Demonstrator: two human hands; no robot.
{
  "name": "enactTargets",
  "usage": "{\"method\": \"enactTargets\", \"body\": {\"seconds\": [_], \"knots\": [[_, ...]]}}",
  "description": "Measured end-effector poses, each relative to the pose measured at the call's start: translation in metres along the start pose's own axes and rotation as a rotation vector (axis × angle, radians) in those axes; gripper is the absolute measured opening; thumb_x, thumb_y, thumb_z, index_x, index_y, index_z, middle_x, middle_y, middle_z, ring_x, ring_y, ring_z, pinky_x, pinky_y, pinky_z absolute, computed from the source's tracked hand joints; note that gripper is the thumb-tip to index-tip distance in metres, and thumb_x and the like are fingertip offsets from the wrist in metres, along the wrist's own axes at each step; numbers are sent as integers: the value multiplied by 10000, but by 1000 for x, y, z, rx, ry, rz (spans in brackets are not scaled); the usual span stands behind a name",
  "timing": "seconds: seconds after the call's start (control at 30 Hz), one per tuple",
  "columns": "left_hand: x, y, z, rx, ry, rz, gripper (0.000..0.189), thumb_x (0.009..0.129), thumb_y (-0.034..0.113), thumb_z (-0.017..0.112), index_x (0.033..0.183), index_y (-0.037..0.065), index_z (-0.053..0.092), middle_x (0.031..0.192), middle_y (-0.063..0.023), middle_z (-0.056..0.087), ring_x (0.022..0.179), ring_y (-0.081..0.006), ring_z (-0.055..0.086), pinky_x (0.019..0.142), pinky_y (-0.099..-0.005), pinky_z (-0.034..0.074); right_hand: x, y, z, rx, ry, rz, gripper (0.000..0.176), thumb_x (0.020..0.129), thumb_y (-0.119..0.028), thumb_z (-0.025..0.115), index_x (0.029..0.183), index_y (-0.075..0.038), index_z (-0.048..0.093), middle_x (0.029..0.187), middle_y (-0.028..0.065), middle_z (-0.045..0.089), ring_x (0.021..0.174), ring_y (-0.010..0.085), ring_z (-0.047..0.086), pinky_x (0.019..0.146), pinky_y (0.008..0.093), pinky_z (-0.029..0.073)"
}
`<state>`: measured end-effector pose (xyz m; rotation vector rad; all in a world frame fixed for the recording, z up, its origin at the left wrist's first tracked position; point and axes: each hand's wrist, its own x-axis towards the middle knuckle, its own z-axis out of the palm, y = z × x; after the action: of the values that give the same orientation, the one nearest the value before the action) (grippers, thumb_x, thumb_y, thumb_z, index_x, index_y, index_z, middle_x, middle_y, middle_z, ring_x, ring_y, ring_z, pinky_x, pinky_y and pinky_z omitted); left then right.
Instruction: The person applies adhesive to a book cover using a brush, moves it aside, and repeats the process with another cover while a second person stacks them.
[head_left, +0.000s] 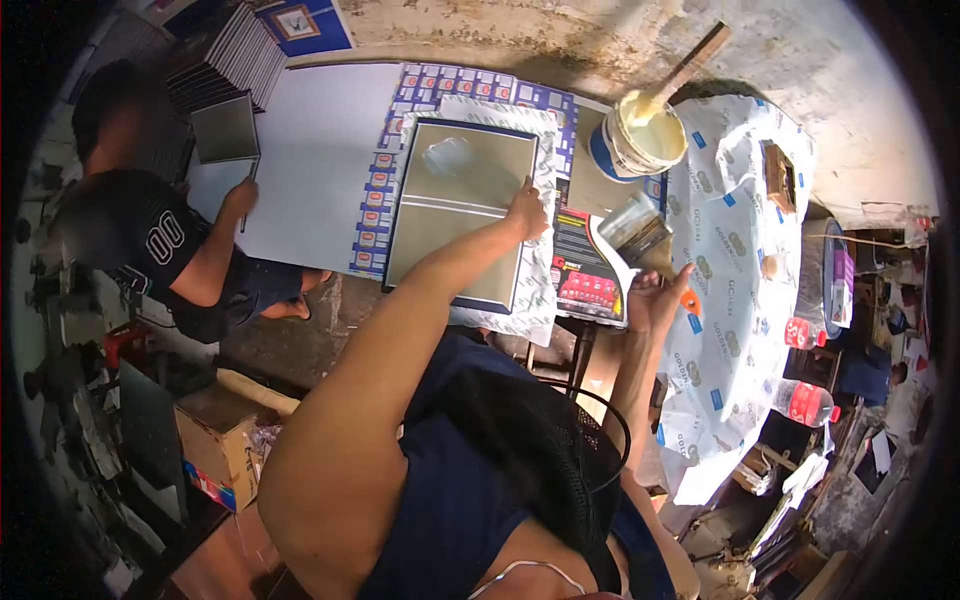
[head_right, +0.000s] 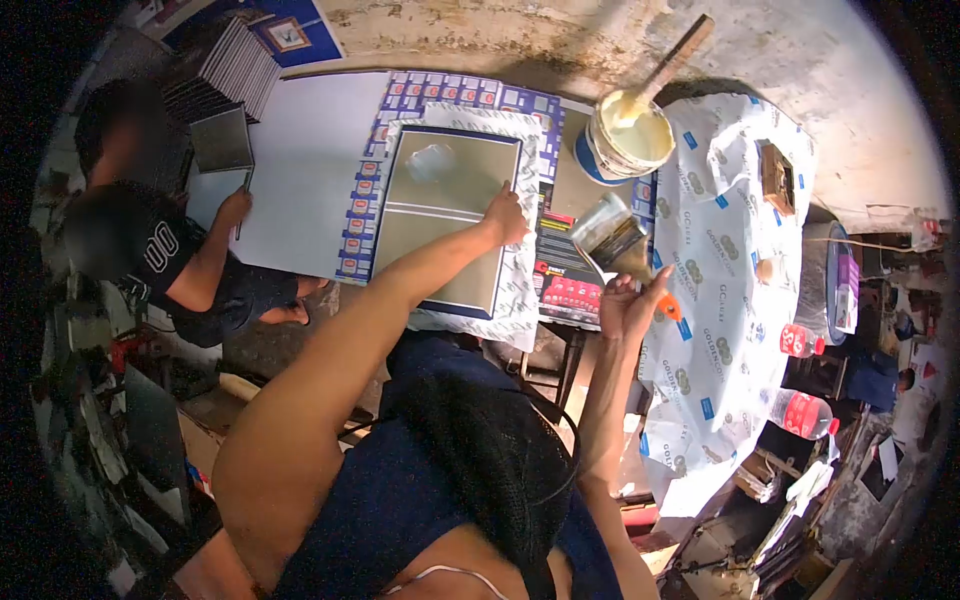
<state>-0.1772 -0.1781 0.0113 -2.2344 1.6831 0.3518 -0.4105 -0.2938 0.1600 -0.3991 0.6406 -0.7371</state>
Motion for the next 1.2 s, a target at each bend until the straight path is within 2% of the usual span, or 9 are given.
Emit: {"method": "enactTargets", "body": {"seconds": [0.2,0.33,0.4,0.57,0.67,0.77,0.9,1.07,1.2], "knots": [[-89,-13,41,-548,420,-309,647,890,453,577,1361,21,475,1459,-172,407,1364,-335,356,1096,-571,291,25,28,79,-64,-196,-123,315,883,-356,717,902,-58,620,922,87,656,782,170,590,715,278,493],[-177,-10,96,-685,438,-826,927,753,530,717,1391,-47,371,1435,-243,364,1336,-401,343,1051,-541,342,48,75,123,-1031,-425,-802,184,794,-23,758,841,-21,580,885,78,628,822,145,590,707,298,488],[-210,-2,113,-674,370,-888,994,722,567,727,1394,-62,351,1444,-241,344,1329,-418,338,1046,-557,334,74,98,136,-1310,-744,-1154,198,733,12,749,870,2,607,916,138,618,797,307,608,731,339,504],[-239,8,112,-695,215,-953,1170,655,648,739,1451,-56,250,1487,-239,277,1341,-430,317,1050,-621,282,96,190,143,-1424,-1059,-771,342,738,3,697,1068,-59,630,1159,147,558,955,317,623,743,378,531],[-237,12,116,-681,125,-948,1250,619,699,733,1470,-53,212,1521,-235,239,1375,-429,283,1076,-614,258,130,231,139,-1496,-1364,-850,231,790,-46,703,1016,-82,668,971,131,626,897,273,633,733,340,513],[-235,9,122,-748,53,-929,1268,648,739,697,1487,-46,160,1536,-258,167,1405,-463,197,1090,-638,206,154,259,133,-1834,-948,-558,183,807,-94,701,989,-98,678,936,124,654,908,274,636,738,363,513],[-235,25,153,-706,170,-932,1305,636,748,687,1503,-48,123,1548,-263,149,1424,-463,162,1108,-632,173,175,296,126,-1710,-1141,-981,154,803,-103,682,952,-72,660,943,115,652,864,321,620,740,408,509],[-234,14,144,-772,145,-942,1301,619,747,695,1496,-49,155,1538,-257,186,1419,-464,182,1117,-614,177,140,328,84,-1845,-1365,-505,299,786,-93,631,1084,-79,636,967,157,634,917,372,608,797,446,504],[-234,18,149,-717,258,-946,1277,603,723,726,1482,-40,202,1531,-237,211,1400,-455,226,1110,-612,195,90,315,84,-1494,-997,-301,82,831,-90,650,905,-61,670,842,118,621,703,261,620,607,342,500]]}}
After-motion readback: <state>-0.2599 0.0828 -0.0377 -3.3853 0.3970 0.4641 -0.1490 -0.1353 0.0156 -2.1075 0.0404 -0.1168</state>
